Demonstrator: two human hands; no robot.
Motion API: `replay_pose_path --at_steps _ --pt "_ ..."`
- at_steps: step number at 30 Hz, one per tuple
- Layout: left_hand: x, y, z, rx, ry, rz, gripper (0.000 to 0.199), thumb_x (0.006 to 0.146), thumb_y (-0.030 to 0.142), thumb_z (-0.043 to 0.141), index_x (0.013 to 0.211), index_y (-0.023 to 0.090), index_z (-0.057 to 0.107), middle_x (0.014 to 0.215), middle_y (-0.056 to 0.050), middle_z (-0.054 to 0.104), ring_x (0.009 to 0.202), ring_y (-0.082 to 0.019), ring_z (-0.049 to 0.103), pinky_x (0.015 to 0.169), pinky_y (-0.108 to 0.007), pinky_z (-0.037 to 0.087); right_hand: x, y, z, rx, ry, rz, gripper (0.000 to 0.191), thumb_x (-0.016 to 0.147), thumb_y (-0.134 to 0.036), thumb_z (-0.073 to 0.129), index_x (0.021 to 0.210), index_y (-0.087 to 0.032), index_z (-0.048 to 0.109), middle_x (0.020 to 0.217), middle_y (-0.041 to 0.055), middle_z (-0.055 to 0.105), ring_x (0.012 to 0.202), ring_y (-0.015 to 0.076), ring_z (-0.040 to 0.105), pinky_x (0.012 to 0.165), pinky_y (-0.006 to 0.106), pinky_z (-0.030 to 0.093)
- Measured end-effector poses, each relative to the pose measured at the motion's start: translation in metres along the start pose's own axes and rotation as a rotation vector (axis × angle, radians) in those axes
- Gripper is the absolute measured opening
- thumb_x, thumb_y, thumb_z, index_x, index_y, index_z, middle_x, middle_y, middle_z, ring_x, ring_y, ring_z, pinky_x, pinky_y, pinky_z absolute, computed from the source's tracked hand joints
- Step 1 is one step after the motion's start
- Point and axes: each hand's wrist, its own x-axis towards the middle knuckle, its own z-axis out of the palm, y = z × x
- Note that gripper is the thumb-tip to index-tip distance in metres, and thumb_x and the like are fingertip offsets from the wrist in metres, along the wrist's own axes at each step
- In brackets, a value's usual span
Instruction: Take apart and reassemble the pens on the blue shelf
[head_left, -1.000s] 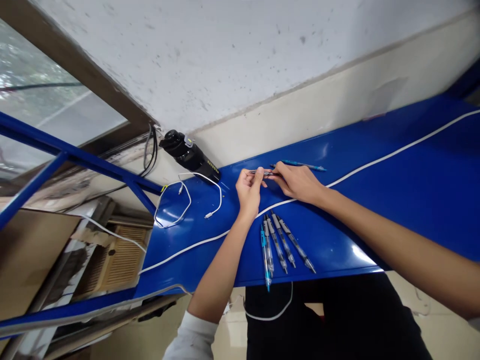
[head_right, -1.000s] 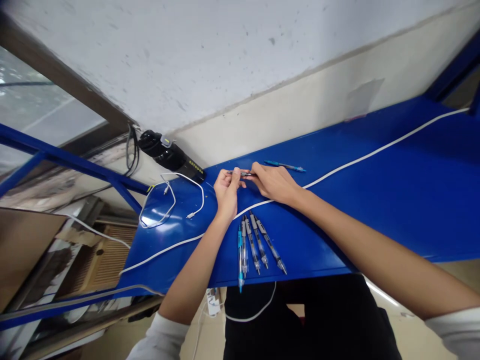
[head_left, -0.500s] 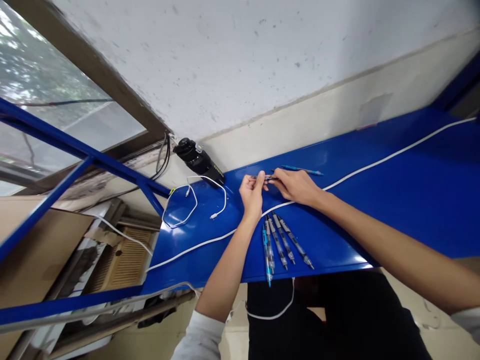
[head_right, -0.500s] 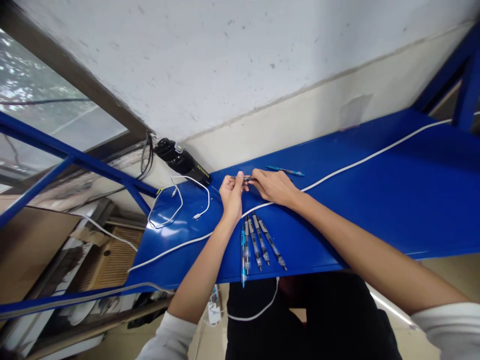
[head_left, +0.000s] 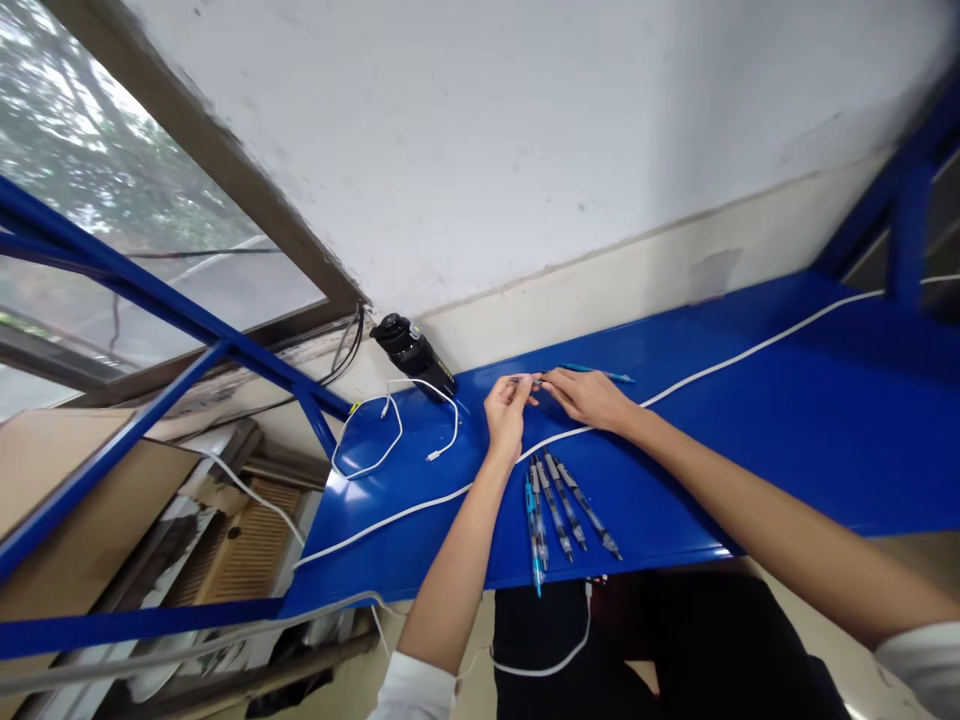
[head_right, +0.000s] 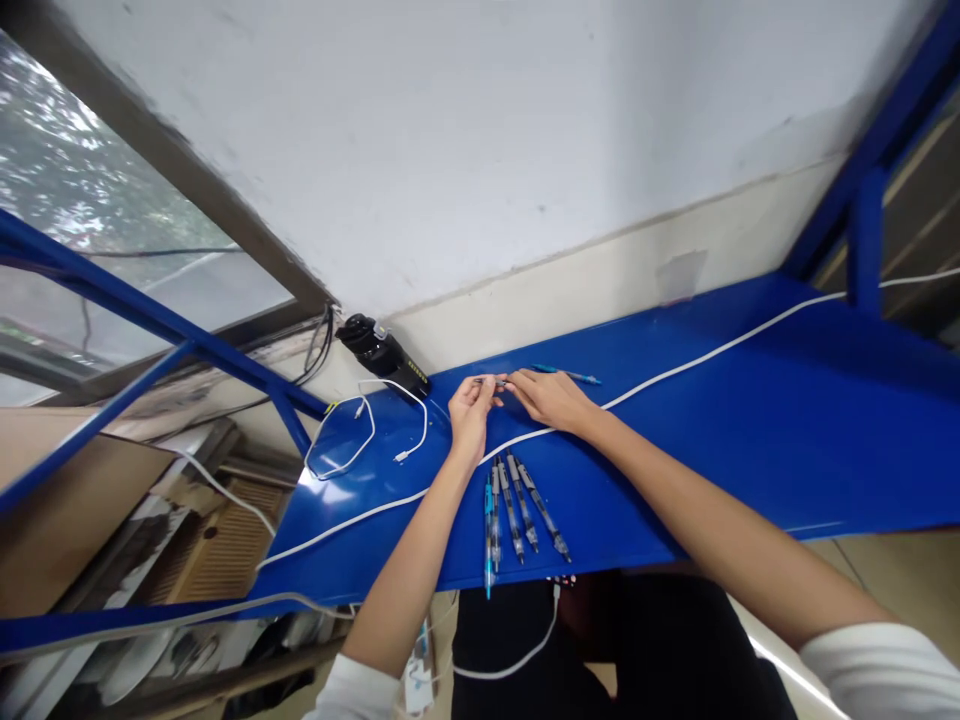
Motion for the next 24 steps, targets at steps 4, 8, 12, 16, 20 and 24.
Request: replay_pose_path --at_steps 4,8,12,16,20,24 --pt "-0.002 0.001 0.002 -0.002 0.030 0.016 0.036 0.088 0.049 0.085 0.097 0.017 0.075 0.105 -0.014 0.082 0.088 -0.021 0.075 0.068 -0.027 0.053 -0.001 -0.001 0.003 -0.060 -0.005 -0.028 0.040 0.119 -0.037 0.031 0.133 -0.018 0.063 0.114 0.0122 0.076 0.090 0.0218 0.071 0.065 0.029 0.038" --pt "-0.004 0.001 0.002 0.009 0.043 0.025 0.039 0.086 0.052 0.086 0.095 0.016 0.074 0.098 -0.012 0.081 0.083 -0.019 0.073 0.066 -0.026 0.051 -0.003 -0.002 0.004 -0.114 0.012 -0.028 0.041 0.119 -0.037 0.031 0.124 -0.016 0.066 0.106 0.0122 0.076 0.086 0.0215 0.070 0.061 0.029 0.035" --pt "-0.006 0.000 0.002 0.036 0.037 0.043 0.039 0.087 0.052 0.085 0.093 0.016 0.073 0.090 -0.009 0.080 0.074 -0.016 0.069 0.065 -0.026 0.051 -0.008 -0.006 0.004 -0.144 0.050 -0.019 0.037 0.118 -0.034 0.033 0.118 -0.016 0.066 0.102 0.0120 0.077 0.082 0.0210 0.070 0.059 0.029 0.034" --pt "-0.010 0.001 0.005 0.039 0.008 0.058 0.037 0.087 0.052 0.085 0.090 0.017 0.073 0.084 -0.007 0.078 0.070 -0.016 0.068 0.064 -0.026 0.051 -0.017 -0.013 0.003 -0.162 0.100 0.010 0.034 0.118 -0.032 0.035 0.117 -0.016 0.066 0.103 0.0121 0.079 0.082 0.0204 0.073 0.058 0.029 0.034" --pt "-0.015 0.003 0.008 0.038 0.002 0.066 0.039 0.088 0.054 0.085 0.089 0.017 0.073 0.084 -0.007 0.077 0.070 -0.016 0.067 0.064 -0.027 0.051 -0.023 -0.017 0.000 -0.162 0.127 0.014 0.031 0.117 -0.030 0.039 0.116 -0.017 0.067 0.103 0.0112 0.080 0.084 0.0201 0.074 0.060 0.028 0.039" --pt "-0.017 0.003 0.010 0.045 0.019 0.076 0.037 0.091 0.052 0.082 0.090 0.017 0.071 0.081 -0.005 0.076 0.068 -0.015 0.067 0.066 -0.028 0.051 -0.024 -0.018 -0.002 -0.152 0.137 -0.005 0.029 0.116 -0.026 0.041 0.119 -0.017 0.068 0.103 0.0107 0.080 0.087 0.0202 0.075 0.064 0.027 0.044"
